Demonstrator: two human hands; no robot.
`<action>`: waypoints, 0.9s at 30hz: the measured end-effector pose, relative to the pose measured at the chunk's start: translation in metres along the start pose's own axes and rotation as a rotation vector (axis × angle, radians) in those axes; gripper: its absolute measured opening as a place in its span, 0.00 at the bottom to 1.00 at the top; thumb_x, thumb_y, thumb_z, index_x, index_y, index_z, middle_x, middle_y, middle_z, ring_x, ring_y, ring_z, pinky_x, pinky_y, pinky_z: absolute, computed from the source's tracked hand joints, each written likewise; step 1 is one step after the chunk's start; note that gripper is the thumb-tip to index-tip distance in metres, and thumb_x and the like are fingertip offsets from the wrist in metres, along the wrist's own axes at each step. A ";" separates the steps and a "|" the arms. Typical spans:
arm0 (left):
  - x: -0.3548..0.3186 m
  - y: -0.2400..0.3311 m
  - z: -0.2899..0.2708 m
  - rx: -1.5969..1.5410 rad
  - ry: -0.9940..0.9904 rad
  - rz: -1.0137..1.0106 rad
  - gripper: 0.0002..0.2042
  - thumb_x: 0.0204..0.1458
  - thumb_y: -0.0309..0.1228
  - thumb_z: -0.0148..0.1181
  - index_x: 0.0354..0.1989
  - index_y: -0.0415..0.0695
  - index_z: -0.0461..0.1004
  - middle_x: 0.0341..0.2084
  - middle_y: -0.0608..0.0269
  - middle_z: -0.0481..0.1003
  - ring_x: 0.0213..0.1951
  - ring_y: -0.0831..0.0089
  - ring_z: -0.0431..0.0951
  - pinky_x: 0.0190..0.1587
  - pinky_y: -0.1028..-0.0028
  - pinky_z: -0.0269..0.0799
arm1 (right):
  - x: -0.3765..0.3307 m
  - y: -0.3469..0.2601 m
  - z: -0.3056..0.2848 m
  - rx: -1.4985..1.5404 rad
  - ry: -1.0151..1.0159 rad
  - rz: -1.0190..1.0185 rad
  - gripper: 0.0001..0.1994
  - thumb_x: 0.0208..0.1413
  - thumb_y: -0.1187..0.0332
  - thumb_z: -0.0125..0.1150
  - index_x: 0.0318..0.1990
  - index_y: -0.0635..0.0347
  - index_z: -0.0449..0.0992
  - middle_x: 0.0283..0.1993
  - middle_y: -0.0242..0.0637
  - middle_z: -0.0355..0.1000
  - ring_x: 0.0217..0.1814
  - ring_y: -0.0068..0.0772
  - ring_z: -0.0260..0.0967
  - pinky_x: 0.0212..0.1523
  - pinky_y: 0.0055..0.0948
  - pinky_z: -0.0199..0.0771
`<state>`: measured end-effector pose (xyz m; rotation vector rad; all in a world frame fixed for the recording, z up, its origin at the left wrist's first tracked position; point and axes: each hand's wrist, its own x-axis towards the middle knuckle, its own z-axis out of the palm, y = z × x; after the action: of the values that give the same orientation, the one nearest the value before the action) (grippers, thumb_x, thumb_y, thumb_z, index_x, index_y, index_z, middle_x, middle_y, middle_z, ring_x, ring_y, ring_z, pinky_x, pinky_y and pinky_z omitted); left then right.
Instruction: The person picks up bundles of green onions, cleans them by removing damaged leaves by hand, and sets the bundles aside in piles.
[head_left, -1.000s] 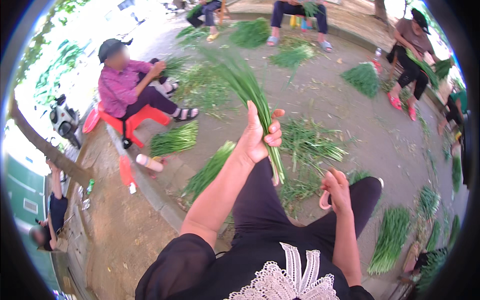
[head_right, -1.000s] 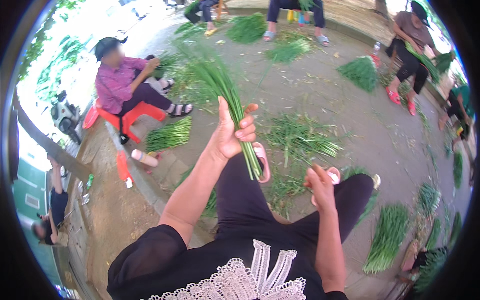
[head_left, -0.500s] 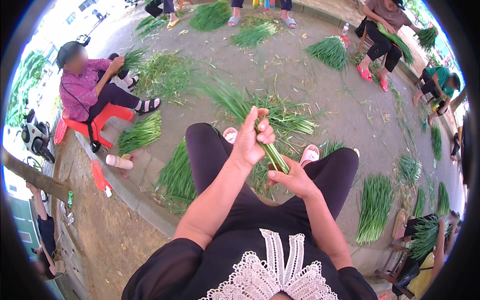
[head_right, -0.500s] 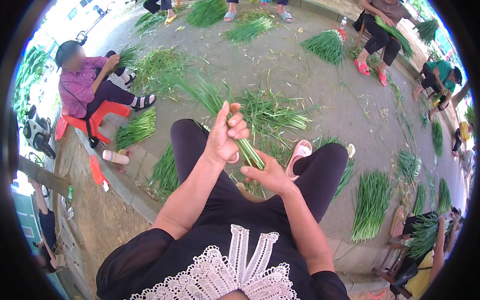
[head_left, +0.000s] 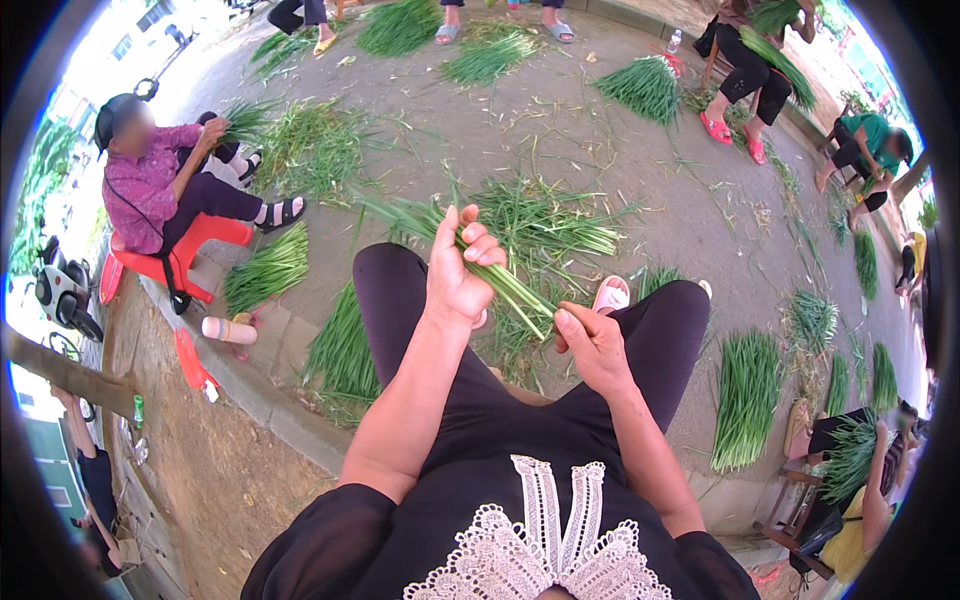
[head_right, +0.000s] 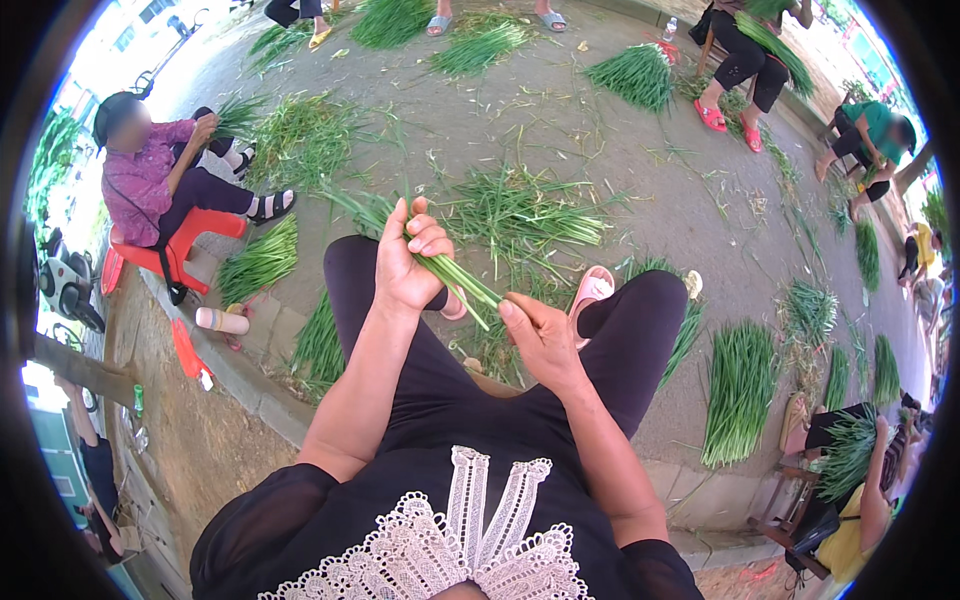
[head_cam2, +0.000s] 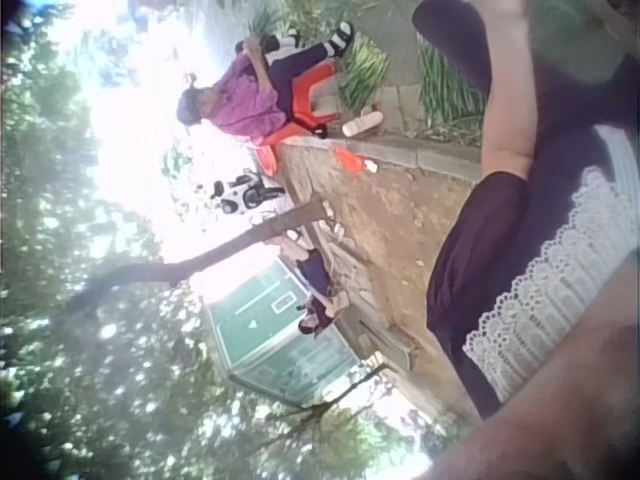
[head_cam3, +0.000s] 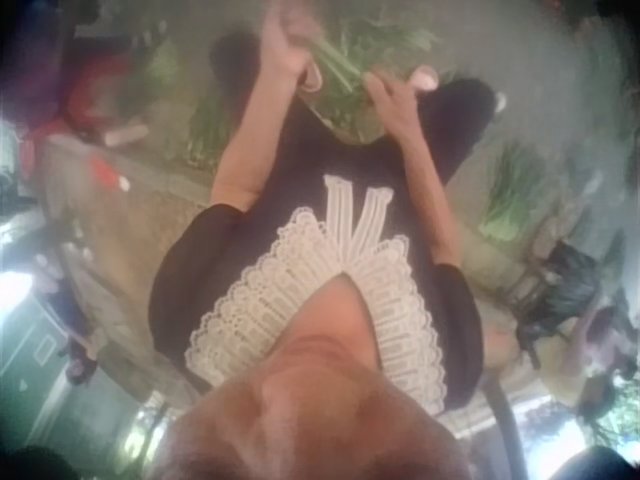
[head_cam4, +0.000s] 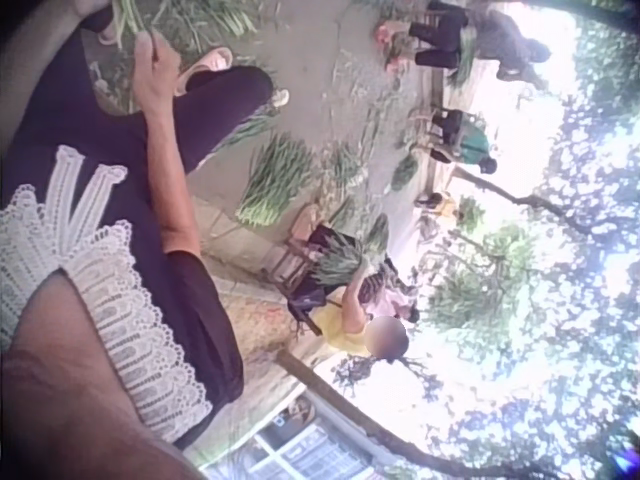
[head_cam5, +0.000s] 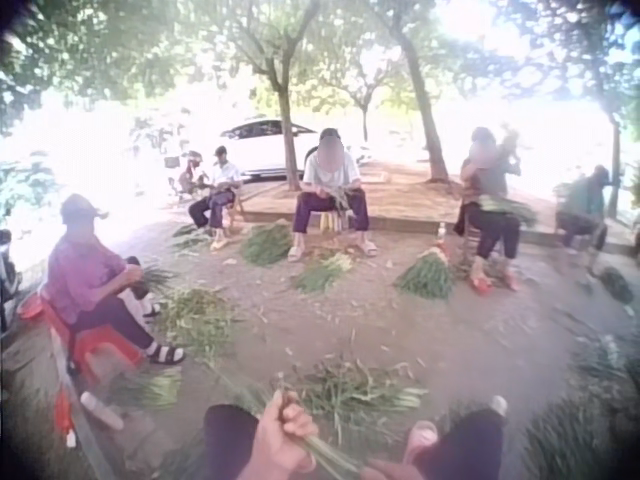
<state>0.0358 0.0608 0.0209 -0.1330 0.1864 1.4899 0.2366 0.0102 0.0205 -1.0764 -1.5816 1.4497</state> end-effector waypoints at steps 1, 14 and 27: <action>0.000 -0.002 0.002 0.020 -0.004 -0.021 0.11 0.56 0.38 0.48 0.33 0.43 0.70 0.13 0.73 0.63 0.14 0.83 0.61 0.20 0.81 0.59 | -0.001 0.000 -0.001 -0.043 0.006 -0.003 0.12 0.57 0.65 0.50 0.32 0.67 0.69 0.19 0.27 0.59 0.21 0.17 0.53 0.22 0.21 0.56; -0.012 0.006 -0.004 0.527 0.163 -0.007 0.10 0.54 0.38 0.52 0.35 0.44 0.67 0.16 0.72 0.63 0.21 0.78 0.65 0.26 0.77 0.66 | -0.010 -0.025 -0.042 0.087 -0.012 0.066 0.13 0.55 0.70 0.49 0.20 0.64 0.68 0.16 0.28 0.64 0.16 0.15 0.59 0.18 0.17 0.59; -0.007 0.007 -0.011 0.493 0.171 -0.033 0.08 0.54 0.36 0.52 0.35 0.45 0.67 0.20 0.72 0.67 0.23 0.78 0.69 0.27 0.75 0.70 | 0.007 -0.005 -0.022 -0.245 0.025 0.037 0.12 0.51 0.69 0.56 0.40 0.69 0.71 0.23 0.28 0.64 0.26 0.15 0.57 0.27 0.18 0.60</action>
<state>0.0283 0.0520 0.0114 0.1338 0.6783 1.3596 0.2531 0.0253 0.0272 -1.2634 -1.7626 1.2843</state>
